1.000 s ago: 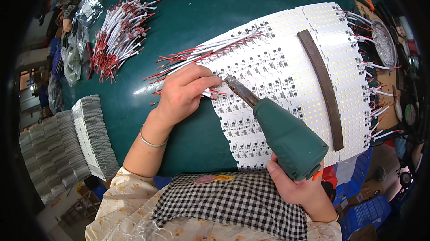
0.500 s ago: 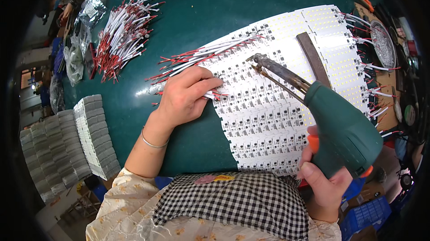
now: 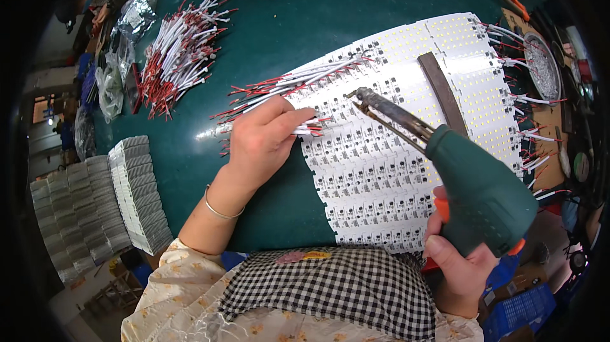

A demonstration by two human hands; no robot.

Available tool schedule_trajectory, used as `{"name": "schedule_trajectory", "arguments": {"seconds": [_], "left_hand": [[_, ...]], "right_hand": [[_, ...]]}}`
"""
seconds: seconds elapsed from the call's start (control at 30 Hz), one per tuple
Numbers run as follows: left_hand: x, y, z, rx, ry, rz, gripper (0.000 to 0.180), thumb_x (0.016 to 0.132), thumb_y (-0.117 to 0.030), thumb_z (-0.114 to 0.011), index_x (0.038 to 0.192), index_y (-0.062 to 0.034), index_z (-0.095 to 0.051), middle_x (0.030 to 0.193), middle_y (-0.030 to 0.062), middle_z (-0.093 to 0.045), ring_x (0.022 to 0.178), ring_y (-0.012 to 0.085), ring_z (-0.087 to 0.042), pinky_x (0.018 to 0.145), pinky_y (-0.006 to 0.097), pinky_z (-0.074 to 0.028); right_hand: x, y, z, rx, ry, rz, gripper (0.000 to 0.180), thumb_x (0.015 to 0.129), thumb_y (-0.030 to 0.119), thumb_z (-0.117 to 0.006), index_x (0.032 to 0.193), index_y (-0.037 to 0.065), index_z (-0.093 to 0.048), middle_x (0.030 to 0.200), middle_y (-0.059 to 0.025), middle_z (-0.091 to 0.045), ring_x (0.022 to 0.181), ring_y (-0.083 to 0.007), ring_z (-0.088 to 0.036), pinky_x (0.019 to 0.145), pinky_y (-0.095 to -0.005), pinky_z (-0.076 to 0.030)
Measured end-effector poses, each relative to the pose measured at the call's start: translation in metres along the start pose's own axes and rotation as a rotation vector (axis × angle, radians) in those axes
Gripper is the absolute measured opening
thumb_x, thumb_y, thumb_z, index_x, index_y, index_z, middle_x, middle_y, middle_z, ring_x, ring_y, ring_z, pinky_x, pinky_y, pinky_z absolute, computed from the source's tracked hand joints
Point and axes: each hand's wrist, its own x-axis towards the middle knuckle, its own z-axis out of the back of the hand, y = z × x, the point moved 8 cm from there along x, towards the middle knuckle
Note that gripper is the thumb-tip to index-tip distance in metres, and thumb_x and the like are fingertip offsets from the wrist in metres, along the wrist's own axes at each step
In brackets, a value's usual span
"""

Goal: The person solders wires onto an array of LED circuit board components with a soldering iron.

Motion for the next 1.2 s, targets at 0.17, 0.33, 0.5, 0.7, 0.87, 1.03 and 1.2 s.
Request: {"name": "schedule_trajectory", "arguments": {"seconds": [0.17, 0.33, 0.5, 0.7, 0.87, 1.03, 1.2], "left_hand": [[0.001, 0.002, -0.009, 0.054, 0.025, 0.022, 0.036, 0.062, 0.01, -0.065, 0.094, -0.0067, -0.07, 0.073, 0.0064, -0.059, 0.064, 0.0219, -0.061, 0.052, 0.032, -0.049], [-0.002, -0.004, -0.003, 0.079, -0.059, -0.085, 0.035, 0.062, 0.01, -0.064, 0.093, -0.0062, -0.07, 0.073, 0.0065, -0.062, 0.06, 0.0207, -0.061, 0.049, 0.031, -0.048], [-0.006, -0.003, -0.009, 0.136, -0.105, -0.127, 0.02, 0.067, -0.003, -0.065, 0.087, -0.0057, -0.066, 0.069, 0.0038, -0.055, 0.057, 0.0185, -0.056, 0.047, 0.03, -0.045], [-0.004, 0.0, -0.011, 0.115, -0.062, -0.115, 0.024, 0.066, 0.001, -0.064, 0.088, -0.0048, -0.066, 0.071, 0.0055, -0.058, 0.059, 0.0199, -0.058, 0.048, 0.031, -0.046], [-0.004, -0.001, -0.013, 0.111, -0.036, -0.097, 0.029, 0.064, 0.007, -0.063, 0.091, -0.0051, -0.068, 0.072, 0.0064, -0.061, 0.06, 0.0207, -0.061, 0.049, 0.031, -0.048], [-0.005, -0.002, -0.012, 0.129, -0.065, -0.114, 0.029, 0.065, 0.007, -0.063, 0.091, -0.0055, -0.068, 0.072, 0.0058, -0.061, 0.06, 0.0202, -0.06, 0.049, 0.031, -0.048], [-0.005, -0.001, -0.013, 0.116, -0.064, -0.121, 0.029, 0.065, 0.007, -0.063, 0.091, -0.0053, -0.068, 0.072, 0.0057, -0.06, 0.06, 0.0202, -0.06, 0.049, 0.031, -0.048]], "right_hand": [[-0.003, -0.013, 0.003, 0.056, 0.154, -0.091, 0.061, 0.073, -0.003, -0.07, 0.128, -0.013, -0.043, 0.116, -0.0229, -0.057, 0.066, -0.0161, -0.057, 0.054, -0.0265, -0.048], [-0.001, -0.013, -0.002, 0.065, 0.174, -0.069, 0.058, 0.076, -0.003, -0.07, 0.127, -0.012, -0.045, 0.114, -0.0216, -0.059, 0.067, -0.0156, -0.057, 0.054, -0.0261, -0.048], [0.001, -0.015, -0.009, 0.044, 0.223, -0.064, 0.055, 0.076, -0.003, -0.069, 0.125, -0.013, -0.047, 0.111, -0.0201, -0.059, 0.066, -0.0147, -0.057, 0.054, -0.0254, -0.047], [0.004, -0.02, -0.014, 0.026, 0.267, -0.094, 0.053, 0.076, -0.005, -0.067, 0.124, -0.013, -0.048, 0.111, -0.0194, -0.06, 0.067, -0.0151, -0.057, 0.054, -0.0253, -0.047], [0.005, -0.026, -0.018, 0.016, 0.254, -0.112, 0.053, 0.075, -0.006, -0.066, 0.125, -0.012, -0.048, 0.114, -0.0205, -0.059, 0.071, -0.0163, -0.059, 0.056, -0.0262, -0.049], [0.006, -0.026, -0.023, 0.016, 0.286, -0.109, 0.053, 0.078, -0.007, -0.065, 0.127, -0.01, -0.047, 0.116, -0.0208, -0.059, 0.077, -0.0153, -0.06, 0.058, -0.0255, -0.05], [0.006, -0.029, -0.025, -0.006, 0.268, -0.163, 0.05, 0.08, -0.006, -0.065, 0.126, -0.009, -0.047, 0.109, -0.0181, -0.061, 0.076, -0.0139, -0.059, 0.057, -0.0236, -0.049]]}}
